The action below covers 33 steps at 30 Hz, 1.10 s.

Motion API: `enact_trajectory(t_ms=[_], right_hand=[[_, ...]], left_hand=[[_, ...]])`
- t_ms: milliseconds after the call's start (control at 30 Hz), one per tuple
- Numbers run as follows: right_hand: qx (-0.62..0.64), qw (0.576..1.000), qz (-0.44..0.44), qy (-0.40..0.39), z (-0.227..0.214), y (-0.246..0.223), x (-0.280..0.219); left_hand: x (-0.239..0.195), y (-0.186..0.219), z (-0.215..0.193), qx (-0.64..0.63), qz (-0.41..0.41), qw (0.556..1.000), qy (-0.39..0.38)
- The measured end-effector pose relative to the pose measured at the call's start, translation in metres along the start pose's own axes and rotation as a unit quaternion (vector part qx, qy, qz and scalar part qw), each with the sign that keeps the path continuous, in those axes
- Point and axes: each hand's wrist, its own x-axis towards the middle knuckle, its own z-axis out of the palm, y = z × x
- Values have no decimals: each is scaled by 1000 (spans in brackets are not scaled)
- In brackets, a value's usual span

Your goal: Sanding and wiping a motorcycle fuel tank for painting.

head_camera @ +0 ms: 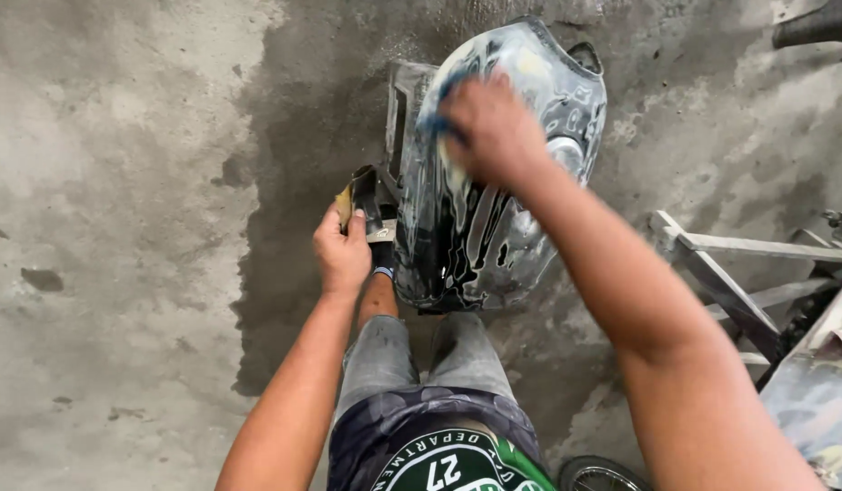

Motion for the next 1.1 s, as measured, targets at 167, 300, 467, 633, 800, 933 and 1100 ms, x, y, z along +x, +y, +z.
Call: enact_trajectory(t_ms=[167,300,467,633,800,933,1100], right_hand=[[-29,998,41,29,17,53,85],[-239,968,44,-66,48,20,93],[-242,960,-93,-101,139,-72,4],[-148,934,-203,-255,163,-110,-46],[-291,938,-126,-142,117,-22,48],[-155,981,33,-114,79,-6,99],[-264,942,-84,-188,154,-59,46]], left_hand=[[-7,-27,-3,-90,-45,995,-4],[-13,-70,-14,-124,-84,988,25],[-8,-56,-36,-103,-66,991,53],[-6,-50,-44,-71,-80,991,81],[-15,-47,-52,-119,-53,989,63],[-27,-69,-55,-192,-98,973,85],[-37,-85,-63,-154,-88,979,103]])
